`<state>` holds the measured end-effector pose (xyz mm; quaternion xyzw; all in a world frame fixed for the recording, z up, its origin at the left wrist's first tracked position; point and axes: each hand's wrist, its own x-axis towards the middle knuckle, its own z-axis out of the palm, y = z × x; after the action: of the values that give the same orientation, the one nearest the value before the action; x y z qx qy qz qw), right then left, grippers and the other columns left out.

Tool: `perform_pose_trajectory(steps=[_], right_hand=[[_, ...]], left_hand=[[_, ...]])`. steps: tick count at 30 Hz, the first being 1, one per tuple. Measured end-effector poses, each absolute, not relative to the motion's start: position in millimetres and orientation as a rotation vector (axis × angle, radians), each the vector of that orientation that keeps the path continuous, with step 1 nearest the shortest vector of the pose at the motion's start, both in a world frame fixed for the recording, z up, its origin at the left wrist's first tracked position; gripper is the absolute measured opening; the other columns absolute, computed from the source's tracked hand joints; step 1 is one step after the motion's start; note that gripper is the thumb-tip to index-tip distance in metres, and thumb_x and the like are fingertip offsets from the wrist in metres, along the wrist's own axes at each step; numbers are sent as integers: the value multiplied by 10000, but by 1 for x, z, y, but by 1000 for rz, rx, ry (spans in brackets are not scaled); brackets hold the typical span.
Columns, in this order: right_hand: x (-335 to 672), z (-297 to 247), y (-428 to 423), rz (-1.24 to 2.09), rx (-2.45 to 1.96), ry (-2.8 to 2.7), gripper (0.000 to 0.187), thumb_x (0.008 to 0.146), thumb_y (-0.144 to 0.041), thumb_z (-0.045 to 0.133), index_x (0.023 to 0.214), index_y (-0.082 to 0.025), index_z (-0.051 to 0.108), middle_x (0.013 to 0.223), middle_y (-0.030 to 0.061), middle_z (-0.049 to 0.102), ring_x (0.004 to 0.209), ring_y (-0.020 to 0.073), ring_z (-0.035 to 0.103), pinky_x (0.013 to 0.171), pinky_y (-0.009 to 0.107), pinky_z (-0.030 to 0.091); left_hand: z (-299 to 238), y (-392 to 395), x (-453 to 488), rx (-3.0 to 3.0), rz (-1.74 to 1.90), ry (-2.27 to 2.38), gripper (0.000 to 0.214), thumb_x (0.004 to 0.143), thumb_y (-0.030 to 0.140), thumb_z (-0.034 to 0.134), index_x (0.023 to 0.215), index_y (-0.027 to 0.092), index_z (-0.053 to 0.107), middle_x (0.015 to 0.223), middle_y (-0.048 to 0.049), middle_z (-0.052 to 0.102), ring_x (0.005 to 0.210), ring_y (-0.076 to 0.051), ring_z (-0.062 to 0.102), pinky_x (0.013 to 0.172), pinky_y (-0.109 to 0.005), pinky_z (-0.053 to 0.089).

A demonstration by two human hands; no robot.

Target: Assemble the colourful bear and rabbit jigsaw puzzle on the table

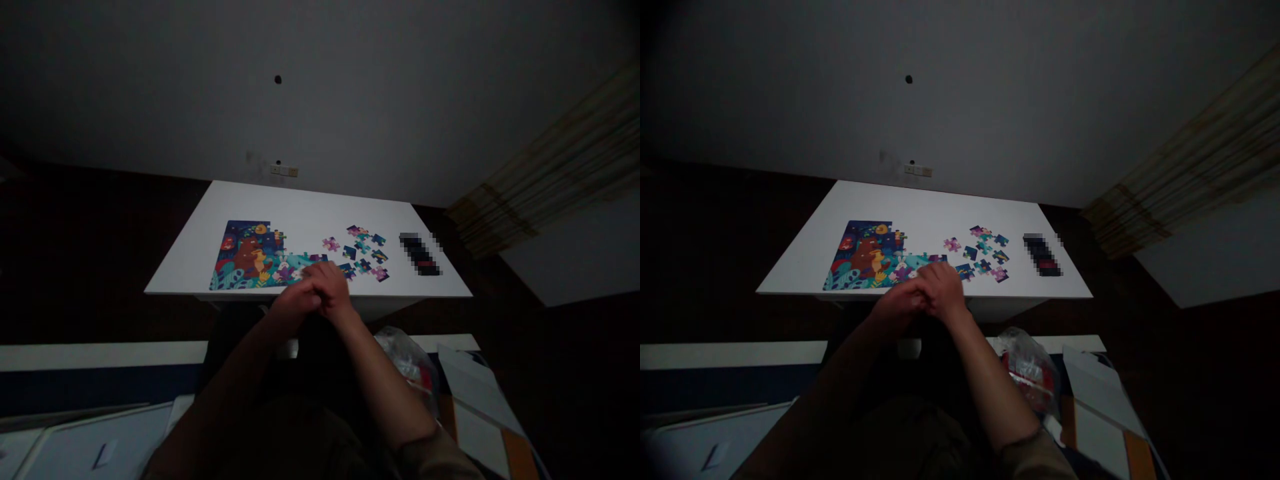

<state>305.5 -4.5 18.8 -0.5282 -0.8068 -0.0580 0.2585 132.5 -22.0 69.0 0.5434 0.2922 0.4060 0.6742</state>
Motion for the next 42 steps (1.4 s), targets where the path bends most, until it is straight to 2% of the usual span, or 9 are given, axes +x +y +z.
perform_pose_trajectory(steps=[4,8,12,15,19,26,34,38,42], right_hand=[[384,33,13,-167,-1713,-1784,333,1130,-215,565,1270,-229,867,1242,184,829,1199,398,701,1099,572,576],[421,42,33,-114,-1912,-1794,365,1142,-318,619,1378,-195,870,1416,253,784,1323,446,643,1174,612,530],[429,38,47,-47,-2008,-1933,394,1108,-419,785,1401,-175,886,1561,282,743,1417,482,610,1208,621,491],[433,35,57,31,-2034,-2017,337,1085,-444,827,1335,-232,906,1530,233,770,1425,462,628,1227,603,489],[436,35,71,83,-2087,-2033,326,1046,-412,839,1300,-212,885,1423,225,799,1407,448,659,1246,599,502],[430,47,71,156,-2132,-1952,319,908,-353,913,1193,-241,824,1298,187,822,1270,422,707,1095,546,563],[411,58,66,304,-1774,-1856,159,1032,-301,684,1133,-289,806,1166,146,880,1056,340,792,944,481,602],[390,54,83,439,-1561,-1769,154,1025,-351,725,1128,-271,808,1194,141,889,1095,318,813,1022,484,630],[372,42,110,617,-1499,-1662,223,964,-383,793,1148,-259,813,1094,108,882,975,284,793,940,451,636]], left_hand=[[65,-1,74,1738,986,1026,295,1068,473,610,1129,262,808,1174,-100,872,1121,-316,789,1078,-546,651],[46,21,51,2242,966,1414,292,1078,334,610,1259,259,827,1405,-144,871,1406,-382,737,1293,-657,568],[25,26,56,2419,833,1592,365,1090,282,634,1385,234,843,1596,-177,818,1532,-412,701,1314,-650,567],[18,24,62,2448,758,1639,384,1112,265,618,1417,228,848,1609,-176,823,1518,-410,728,1282,-631,589],[18,24,63,2468,737,1634,390,1132,275,608,1437,237,848,1623,-160,822,1540,-396,724,1292,-605,585],[20,23,61,2465,719,1612,408,1149,286,588,1472,241,834,1648,-159,806,1543,-399,715,1295,-617,583],[17,22,61,2453,742,1608,385,1156,268,603,1475,246,816,1641,-152,803,1546,-392,706,1300,-601,568],[18,21,61,2453,730,1608,395,1162,261,591,1483,216,816,1645,-176,795,1530,-394,713,1290,-600,574],[19,20,60,2468,734,1601,390,1157,249,595,1476,243,820,1642,-158,800,1535,-371,708,1302,-570,563]])
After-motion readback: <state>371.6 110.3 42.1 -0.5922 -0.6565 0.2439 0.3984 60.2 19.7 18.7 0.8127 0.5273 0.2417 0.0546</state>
